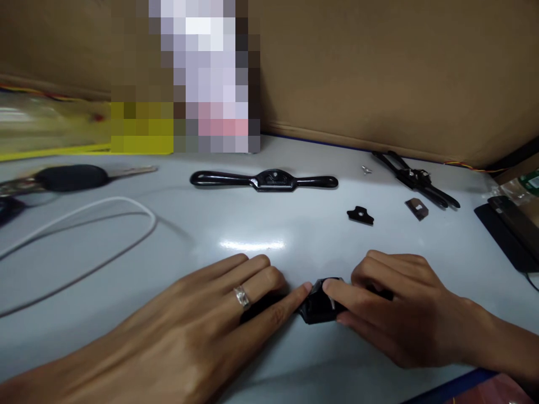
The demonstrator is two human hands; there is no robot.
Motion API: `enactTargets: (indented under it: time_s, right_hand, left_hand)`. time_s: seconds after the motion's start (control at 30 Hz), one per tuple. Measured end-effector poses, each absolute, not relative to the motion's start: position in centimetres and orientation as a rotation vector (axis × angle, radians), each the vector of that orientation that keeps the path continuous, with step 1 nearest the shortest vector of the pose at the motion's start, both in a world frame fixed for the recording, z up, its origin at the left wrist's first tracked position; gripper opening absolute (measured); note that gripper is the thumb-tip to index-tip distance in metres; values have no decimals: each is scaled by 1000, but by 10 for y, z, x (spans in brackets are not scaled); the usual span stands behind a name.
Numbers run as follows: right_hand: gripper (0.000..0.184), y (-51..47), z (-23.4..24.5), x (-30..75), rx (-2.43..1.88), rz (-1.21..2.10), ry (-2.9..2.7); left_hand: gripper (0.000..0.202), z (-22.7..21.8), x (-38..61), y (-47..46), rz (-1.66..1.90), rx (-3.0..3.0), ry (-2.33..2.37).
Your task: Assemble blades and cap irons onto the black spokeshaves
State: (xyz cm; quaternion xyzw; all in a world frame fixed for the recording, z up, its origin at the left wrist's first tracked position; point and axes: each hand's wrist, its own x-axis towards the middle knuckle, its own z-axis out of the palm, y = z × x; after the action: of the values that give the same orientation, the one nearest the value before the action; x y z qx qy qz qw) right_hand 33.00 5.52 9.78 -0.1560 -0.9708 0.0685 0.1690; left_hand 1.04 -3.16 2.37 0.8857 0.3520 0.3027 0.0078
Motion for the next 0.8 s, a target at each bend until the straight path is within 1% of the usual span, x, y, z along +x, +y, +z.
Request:
enactTargets:
  time_s: [0.07, 0.1, 0.2, 0.27, 0.37, 0.4, 0.47, 0.5, 0.53, 0.63, 0.73, 0.8]
  right_hand:
    - [20, 55, 93, 326, -442, 185, -2743]
    - [23, 54, 91, 324, -439, 185, -2725]
    - [41, 53, 83, 318, -471, 145, -2664]
    - [48, 53, 81, 317, -483, 107, -2630]
    - [56, 52, 84, 320, -416, 189, -2599]
    - [55, 52, 86, 322, -396, 230, -2600]
    - [41, 52, 90, 324, -382, 256, -2618]
    - [35, 52, 91, 325, -386, 229, -2640]
    - [32, 52, 92, 325, -388, 184, -2659]
    - [38, 54, 93, 326, -398, 72, -2675]
    - [49, 54, 94, 329, -430, 119, -2633]
    - [46, 53, 96, 331, -445, 138, -2635]
  left_hand:
    - [53, 25, 12, -30, 954, 2767, 1088]
    - [52, 26, 13, -29, 967, 2764, 1077]
    - [49, 31, 17, -26, 1010, 2763, 1075]
    - [44, 35, 20, -24, 984, 2792, 1072]
    - [42, 36, 22, -24, 975, 2813, 1080]
    - [44, 34, 21, -25, 985, 2805, 1088]
    - [49, 31, 20, -27, 1017, 2779, 1094]
    - [51, 29, 19, -28, 1010, 2771, 1091]
    - [51, 27, 18, -28, 1012, 2765, 1090]
    - [52, 25, 17, -28, 991, 2761, 1084]
    - [53, 27, 17, -29, 975, 2753, 1066]
    - [53, 28, 17, -30, 971, 2751, 1056]
